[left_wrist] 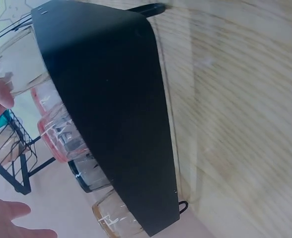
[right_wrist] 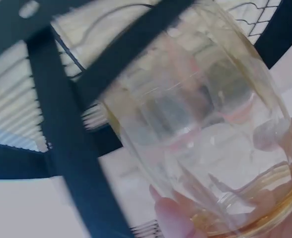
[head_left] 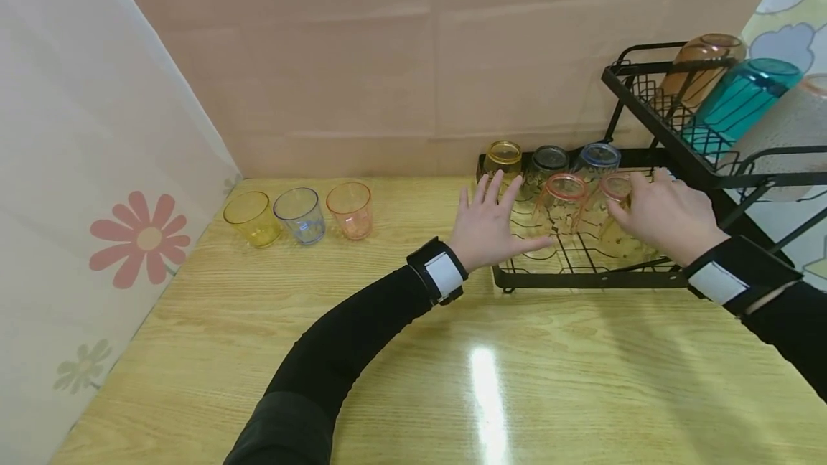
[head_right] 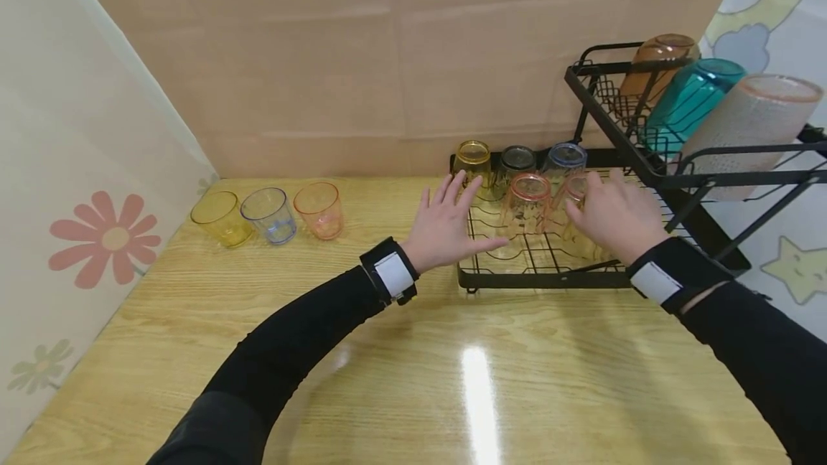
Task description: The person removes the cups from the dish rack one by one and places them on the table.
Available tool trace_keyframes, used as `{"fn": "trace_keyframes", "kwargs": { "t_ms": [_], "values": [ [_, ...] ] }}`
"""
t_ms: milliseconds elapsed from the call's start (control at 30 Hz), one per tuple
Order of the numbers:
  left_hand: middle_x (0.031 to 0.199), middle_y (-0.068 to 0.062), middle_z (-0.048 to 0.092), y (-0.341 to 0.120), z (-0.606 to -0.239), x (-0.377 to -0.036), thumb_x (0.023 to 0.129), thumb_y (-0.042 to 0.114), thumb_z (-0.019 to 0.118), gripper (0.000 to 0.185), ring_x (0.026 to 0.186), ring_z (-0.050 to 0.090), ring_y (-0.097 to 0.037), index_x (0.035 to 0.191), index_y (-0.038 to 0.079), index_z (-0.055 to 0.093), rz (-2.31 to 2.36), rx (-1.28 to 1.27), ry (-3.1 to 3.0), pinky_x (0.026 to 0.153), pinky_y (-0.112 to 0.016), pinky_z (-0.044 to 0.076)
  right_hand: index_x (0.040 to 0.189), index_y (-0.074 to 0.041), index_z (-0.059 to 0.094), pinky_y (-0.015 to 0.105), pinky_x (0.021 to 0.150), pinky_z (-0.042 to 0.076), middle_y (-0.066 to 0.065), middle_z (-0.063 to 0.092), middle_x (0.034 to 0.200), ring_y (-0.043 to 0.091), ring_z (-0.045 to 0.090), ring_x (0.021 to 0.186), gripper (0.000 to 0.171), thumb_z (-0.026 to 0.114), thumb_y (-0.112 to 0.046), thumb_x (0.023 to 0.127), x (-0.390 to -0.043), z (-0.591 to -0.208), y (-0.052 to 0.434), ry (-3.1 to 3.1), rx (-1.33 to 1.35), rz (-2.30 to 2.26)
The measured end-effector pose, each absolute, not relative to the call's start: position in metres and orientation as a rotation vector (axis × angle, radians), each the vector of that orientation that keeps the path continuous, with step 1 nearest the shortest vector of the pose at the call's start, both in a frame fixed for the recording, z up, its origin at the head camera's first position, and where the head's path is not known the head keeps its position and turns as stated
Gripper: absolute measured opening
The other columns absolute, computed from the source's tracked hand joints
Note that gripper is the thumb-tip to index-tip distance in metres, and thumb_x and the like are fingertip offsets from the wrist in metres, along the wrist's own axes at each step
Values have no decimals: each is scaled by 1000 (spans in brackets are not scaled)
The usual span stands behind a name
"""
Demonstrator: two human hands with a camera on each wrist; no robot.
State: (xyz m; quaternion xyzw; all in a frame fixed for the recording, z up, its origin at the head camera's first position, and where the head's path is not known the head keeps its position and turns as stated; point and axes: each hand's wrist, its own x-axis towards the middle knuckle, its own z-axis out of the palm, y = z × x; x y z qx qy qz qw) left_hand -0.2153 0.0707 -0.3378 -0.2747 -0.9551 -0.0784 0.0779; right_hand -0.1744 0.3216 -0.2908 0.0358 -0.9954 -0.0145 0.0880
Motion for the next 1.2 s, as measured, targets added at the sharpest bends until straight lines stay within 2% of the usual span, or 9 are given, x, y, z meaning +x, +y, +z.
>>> {"fn": "trace_keyframes", "kwargs": {
  "t_ms": [67,200,400,567,700,833,1000,1200],
  "values": [
    [161,-9,14,70,-335,-216,75,89,39,108,146,13,-30,158,26,11,-268,-815,-2869,113,-55,14,98,14,52,49,43,44,31,49,80,39,53,60,47,54,-33,96,-176,-285,317,-2944,134,-43],
    [160,-8,16,69,-329,-218,76,87,41,105,146,14,-29,157,26,15,-350,-791,-2869,113,-56,15,93,11,52,50,43,43,29,49,77,38,51,57,43,54,-32,95,-178,-278,307,-2930,163,-46],
    [159,-6,22,65,-323,-221,80,82,45,100,145,19,-26,156,23,20,-650,-716,-2904,112,-54,19,96,11,51,47,40,42,30,47,79,36,50,54,45,54,-34,97,-179,-269,294,-2946,177,-81],
    [156,-5,30,53,-319,-224,86,73,50,92,140,30,-23,155,16,26,-1037,-656,-2880,110,-46,29,96,8,50,46,40,41,25,47,79,32,49,54,45,51,-37,97,-183,-262,283,-2920,200,-18],
    [156,-4,30,41,-317,-226,88,69,50,90,140,32,-22,154,14,25,-1355,-592,-2833,109,-42,31,87,1,50,43,40,39,20,48,78,31,48,53,41,51,-39,97,-187,-260,271,-2869,220,91],
    [157,-7,28,31,-315,-229,90,66,50,88,140,30,-25,155,12,23,-1659,-522,-2752,110,-43,29,86,-3,50,43,48,39,17,49,84,32,50,63,39,48,-40,98,-191,-259,257,-2838,221,289],
    [156,-12,26,17,-316,-233,94,61,48,81,141,27,-27,154,12,23,-1942,-428,-2646,110,-46,29,97,-1,53,47,61,40,17,51,94,34,51,78,42,42,-42,100,-199,-265,237,-2804,213,591],
    [153,-11,31,2,-316,-236,95,62,43,79,138,32,-26,152,10,26,-2175,-305,-2509,109,-46,29,103,0,53,44,69,37,17,52,98,33,49,82,43,42,-42,101,-211,-282,210,-2663,216,938]
  ]
}}
